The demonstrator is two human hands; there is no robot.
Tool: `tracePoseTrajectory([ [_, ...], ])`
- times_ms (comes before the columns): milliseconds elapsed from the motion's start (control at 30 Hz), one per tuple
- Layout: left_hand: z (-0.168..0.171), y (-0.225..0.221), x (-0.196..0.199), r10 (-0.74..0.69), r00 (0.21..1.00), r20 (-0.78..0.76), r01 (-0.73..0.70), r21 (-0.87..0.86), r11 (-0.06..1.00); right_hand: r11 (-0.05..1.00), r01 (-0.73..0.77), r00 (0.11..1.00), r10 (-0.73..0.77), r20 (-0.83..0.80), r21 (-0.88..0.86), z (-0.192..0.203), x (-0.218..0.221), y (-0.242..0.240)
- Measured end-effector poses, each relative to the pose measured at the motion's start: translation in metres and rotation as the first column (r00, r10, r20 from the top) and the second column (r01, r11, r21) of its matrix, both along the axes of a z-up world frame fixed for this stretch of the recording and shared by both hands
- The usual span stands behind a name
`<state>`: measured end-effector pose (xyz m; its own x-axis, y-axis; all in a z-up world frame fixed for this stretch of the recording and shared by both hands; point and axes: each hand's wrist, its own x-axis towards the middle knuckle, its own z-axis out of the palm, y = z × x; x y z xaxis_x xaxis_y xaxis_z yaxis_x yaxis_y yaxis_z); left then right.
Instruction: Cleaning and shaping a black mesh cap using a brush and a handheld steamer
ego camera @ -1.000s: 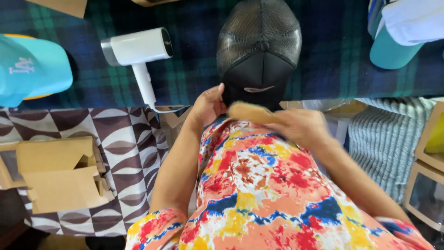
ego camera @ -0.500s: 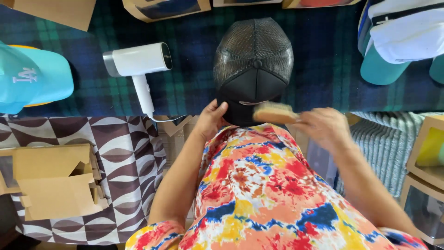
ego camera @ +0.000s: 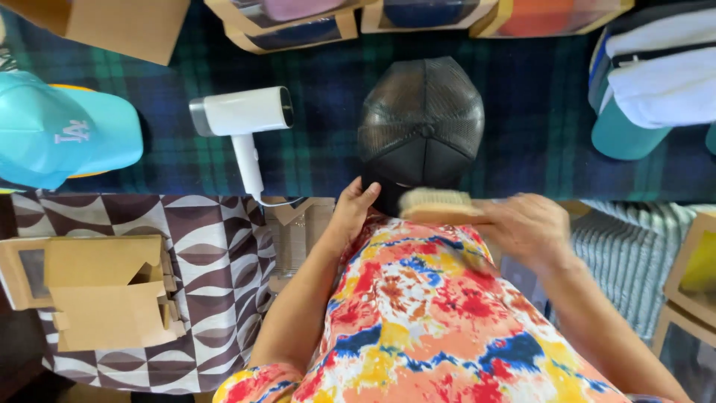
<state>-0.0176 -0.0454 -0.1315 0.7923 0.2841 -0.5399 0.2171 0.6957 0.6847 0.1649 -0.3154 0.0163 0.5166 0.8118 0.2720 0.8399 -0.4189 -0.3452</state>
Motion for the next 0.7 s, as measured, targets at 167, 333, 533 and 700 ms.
tracePoseTrajectory([
  [167, 0.02, 0.009, 0.011, 0.048, 0.997, -0.058, -0.05, -0.035, 0.998, 0.993, -0.016, 0.998, 0.023, -0.058, 0.115, -0.014, 0.036, 0.036],
  [333, 0.018, 0.007, 0.008, 0.079, 0.996, -0.047, -0.08, -0.028, 0.996, 0.988, 0.079, 0.997, -0.076, -0.025, 0.13, 0.028, 0.031, 0.043],
  [533, 0.001, 0.0, 0.007, 0.11, 0.994, -0.029, -0.112, -0.096, 0.989, 0.967, 0.251, 0.914, -0.254, -0.316, -0.051, -0.042, 0.018, 0.037],
  [700, -0.044, -0.005, -0.003, 0.116, 0.993, -0.037, -0.119, -0.092, 0.989, 0.761, 0.621, 0.66, -0.636, -0.4, -0.187, -0.073, 0.012, -0.015],
])
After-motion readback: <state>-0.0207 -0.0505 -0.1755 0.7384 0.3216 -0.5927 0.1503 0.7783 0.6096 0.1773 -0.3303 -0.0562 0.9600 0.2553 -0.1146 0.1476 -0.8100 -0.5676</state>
